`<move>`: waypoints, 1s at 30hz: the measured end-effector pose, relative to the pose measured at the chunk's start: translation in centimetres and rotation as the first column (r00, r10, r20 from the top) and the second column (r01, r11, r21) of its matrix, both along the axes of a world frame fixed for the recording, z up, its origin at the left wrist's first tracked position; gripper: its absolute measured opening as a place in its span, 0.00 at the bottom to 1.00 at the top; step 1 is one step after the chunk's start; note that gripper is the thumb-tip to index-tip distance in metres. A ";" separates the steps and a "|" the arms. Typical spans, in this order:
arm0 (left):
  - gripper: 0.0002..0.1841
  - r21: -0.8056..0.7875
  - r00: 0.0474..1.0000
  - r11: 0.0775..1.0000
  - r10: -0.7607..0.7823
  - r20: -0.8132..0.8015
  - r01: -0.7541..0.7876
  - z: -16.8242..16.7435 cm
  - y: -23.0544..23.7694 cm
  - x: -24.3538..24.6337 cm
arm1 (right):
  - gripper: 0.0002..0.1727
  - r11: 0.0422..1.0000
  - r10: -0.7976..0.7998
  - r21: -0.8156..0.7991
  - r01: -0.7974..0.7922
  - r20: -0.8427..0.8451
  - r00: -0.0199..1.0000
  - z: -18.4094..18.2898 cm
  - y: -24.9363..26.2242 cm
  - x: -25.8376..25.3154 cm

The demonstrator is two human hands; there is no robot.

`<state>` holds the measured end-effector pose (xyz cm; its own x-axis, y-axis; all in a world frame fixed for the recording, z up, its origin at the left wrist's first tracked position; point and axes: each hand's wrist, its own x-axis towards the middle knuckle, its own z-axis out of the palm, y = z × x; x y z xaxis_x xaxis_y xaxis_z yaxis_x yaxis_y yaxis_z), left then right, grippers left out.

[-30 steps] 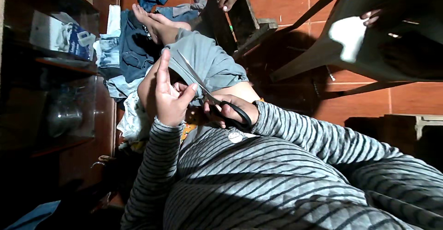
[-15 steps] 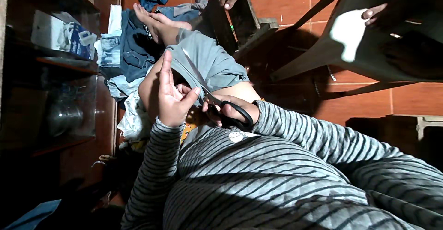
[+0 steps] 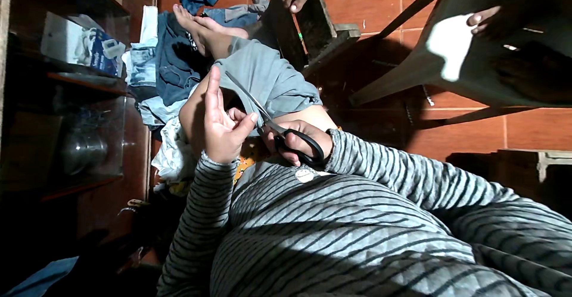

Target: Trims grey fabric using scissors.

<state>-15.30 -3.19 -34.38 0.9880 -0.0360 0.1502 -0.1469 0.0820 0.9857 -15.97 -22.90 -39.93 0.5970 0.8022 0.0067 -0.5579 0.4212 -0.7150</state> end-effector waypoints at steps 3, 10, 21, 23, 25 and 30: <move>0.59 0.011 1.000 1.000 -0.007 0.006 0.007 0.2 0.0 -0.1 | 0.30 1.000 0.003 0.001 -0.003 0.041 0.999 -0.1 0.0 0.0; 0.61 0.027 0.999 0.999 -0.033 -0.011 0.033 0.2 0.6 -0.5 | 0.45 0.978 0.122 0.163 -0.133 0.073 0.990 -2.2 0.9 0.4; 0.62 0.025 0.999 1.000 0.003 -0.036 -0.002 0.1 0.5 -0.8 | 0.38 0.998 0.060 0.017 -0.062 0.108 0.992 -0.7 0.6 1.1; 0.62 0.027 0.999 1.000 0.002 -0.034 -0.002 0.0 0.6 -0.8 | 0.36 0.998 0.048 0.040 -0.052 0.099 0.994 -0.8 0.5 1.1; 0.62 0.029 0.999 1.000 0.002 -0.033 -0.001 0.0 0.6 -0.8 | 0.35 0.999 0.037 0.034 -0.040 0.088 0.995 -0.8 0.2 1.1; 0.62 0.034 0.999 0.999 -0.004 -0.042 0.005 0.0 0.7 -1.0 | 0.30 0.997 0.022 -0.082 -0.017 0.065 0.998 0.1 -0.1 1.1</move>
<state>-16.28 -2.44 -34.37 0.9933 -0.0450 0.1068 -0.1046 0.0486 0.9933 -14.86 -23.02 -39.87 0.5819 0.8130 -0.0202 -0.5164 0.3501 -0.7815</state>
